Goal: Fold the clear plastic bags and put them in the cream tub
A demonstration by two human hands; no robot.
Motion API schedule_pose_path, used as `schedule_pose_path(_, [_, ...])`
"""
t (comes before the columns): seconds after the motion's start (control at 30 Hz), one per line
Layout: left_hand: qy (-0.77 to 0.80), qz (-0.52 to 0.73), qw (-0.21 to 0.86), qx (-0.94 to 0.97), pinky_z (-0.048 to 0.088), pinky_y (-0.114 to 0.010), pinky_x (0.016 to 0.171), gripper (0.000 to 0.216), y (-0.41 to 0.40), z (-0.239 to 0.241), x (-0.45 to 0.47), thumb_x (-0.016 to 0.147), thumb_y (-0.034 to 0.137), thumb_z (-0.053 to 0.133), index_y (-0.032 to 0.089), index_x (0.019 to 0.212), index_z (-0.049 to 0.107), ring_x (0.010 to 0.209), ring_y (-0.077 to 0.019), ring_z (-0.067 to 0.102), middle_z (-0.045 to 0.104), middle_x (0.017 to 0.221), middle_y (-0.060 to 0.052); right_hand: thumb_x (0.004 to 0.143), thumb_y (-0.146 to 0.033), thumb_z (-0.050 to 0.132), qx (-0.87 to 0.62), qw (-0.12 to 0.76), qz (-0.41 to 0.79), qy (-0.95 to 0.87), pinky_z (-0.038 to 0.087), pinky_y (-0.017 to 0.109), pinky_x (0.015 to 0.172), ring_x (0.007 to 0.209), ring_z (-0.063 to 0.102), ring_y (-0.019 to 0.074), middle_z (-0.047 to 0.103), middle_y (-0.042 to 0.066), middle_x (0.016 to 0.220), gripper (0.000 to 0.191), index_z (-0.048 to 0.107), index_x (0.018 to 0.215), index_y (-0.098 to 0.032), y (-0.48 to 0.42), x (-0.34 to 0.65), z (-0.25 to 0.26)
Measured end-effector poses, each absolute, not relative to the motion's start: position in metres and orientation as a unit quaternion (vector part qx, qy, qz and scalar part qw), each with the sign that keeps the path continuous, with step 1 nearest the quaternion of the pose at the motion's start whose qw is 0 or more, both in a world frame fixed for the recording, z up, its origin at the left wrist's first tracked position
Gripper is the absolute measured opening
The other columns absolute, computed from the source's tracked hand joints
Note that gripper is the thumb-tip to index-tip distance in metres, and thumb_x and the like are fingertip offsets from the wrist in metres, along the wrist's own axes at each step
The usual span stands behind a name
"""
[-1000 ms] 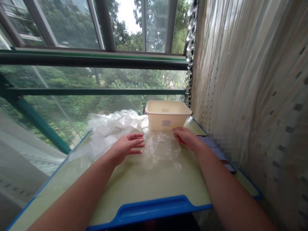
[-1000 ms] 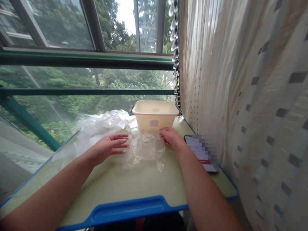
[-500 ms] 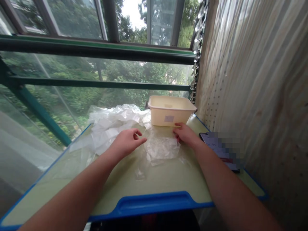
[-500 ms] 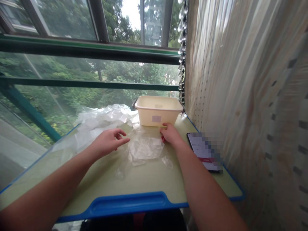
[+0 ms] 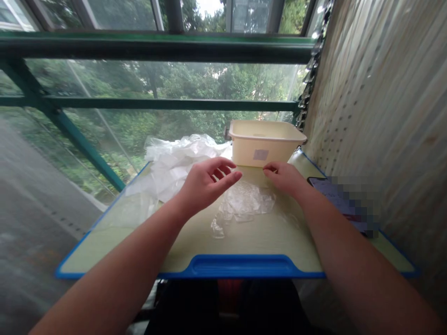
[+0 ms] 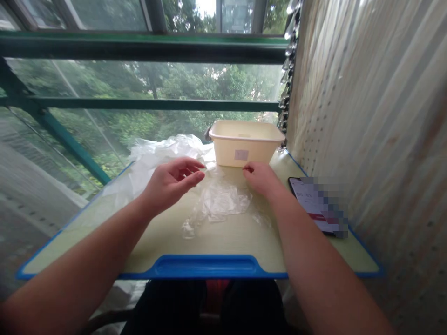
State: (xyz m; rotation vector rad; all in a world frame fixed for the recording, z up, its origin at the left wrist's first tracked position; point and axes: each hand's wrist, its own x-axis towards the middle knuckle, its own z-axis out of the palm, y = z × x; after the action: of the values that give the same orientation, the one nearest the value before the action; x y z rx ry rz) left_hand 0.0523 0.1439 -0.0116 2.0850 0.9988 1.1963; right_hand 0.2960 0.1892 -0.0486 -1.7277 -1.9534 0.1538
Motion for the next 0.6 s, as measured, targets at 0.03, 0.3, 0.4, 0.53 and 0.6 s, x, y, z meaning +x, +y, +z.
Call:
schedule_pose_path(0.03, [0.355,0.448,0.285,0.769,0.043,-0.021,0.053,0.031,0.142,-0.010,0.054,0.076,0.042,0.058,0.016,0.091,0.061,0.060,-0.0098,0.054,0.062,0.074,-0.004,0.077,-0.028,0.048,-0.638,0.254,0.056,-0.725,0.042,0.026,0.067,0.068,0.058,0.0150,0.068,0.006,0.082,0.027,0.067,0.089,-0.015,0.189,0.295,-0.049])
schedule_pose_path(0.3, [0.334,0.402,0.290,0.802,0.042,-0.018,0.049,0.027,0.141,-0.016,0.057,0.075,0.039,0.059,0.014,0.082,0.064,0.056,-0.0080,0.052,0.062,0.069,-0.003,0.077,-0.032,0.049,-0.615,0.264,0.005,-0.743,0.040,0.025,0.059,0.065,0.058,0.0158,0.068,0.004,0.075,0.026,0.068,0.085,-0.017,0.182,0.297,-0.038])
schedule_pose_path(0.4, [0.330,0.405,0.303,0.797,0.042,-0.018,0.050,0.025,0.143,-0.018,0.056,0.076,0.038,0.058,0.014,0.079,0.063,0.056,-0.0077,0.052,0.061,0.067,-0.003,0.077,-0.032,0.049,-0.619,0.257,-0.008,-0.742,0.039,0.024,0.057,0.063,0.058,0.0157,0.067,0.004,0.071,0.025,0.068,0.084,-0.018,0.181,0.297,-0.036])
schedule_pose_path(0.53, [0.315,0.387,0.283,0.819,0.041,-0.021,0.048,0.023,0.134,-0.011,0.057,0.076,0.036,0.058,0.014,0.073,0.063,0.053,-0.0089,0.051,0.060,0.061,-0.002,0.076,-0.032,0.049,-0.609,0.229,-0.015,-0.759,0.039,0.025,0.057,0.064,0.058,0.0166,0.068,0.004,0.073,0.024,0.069,0.081,-0.019,0.182,0.294,-0.039])
schedule_pose_path(0.6, [0.286,0.358,0.260,0.850,0.039,-0.022,0.046,0.021,0.122,-0.004,0.060,0.074,0.034,0.058,0.017,0.064,0.062,0.048,-0.0088,0.049,0.056,0.053,-0.001,0.077,-0.030,0.049,-0.603,0.221,-0.004,-0.766,0.040,0.025,0.058,0.066,0.059,0.0168,0.069,0.004,0.075,0.024,0.069,0.082,-0.018,0.183,0.293,-0.040])
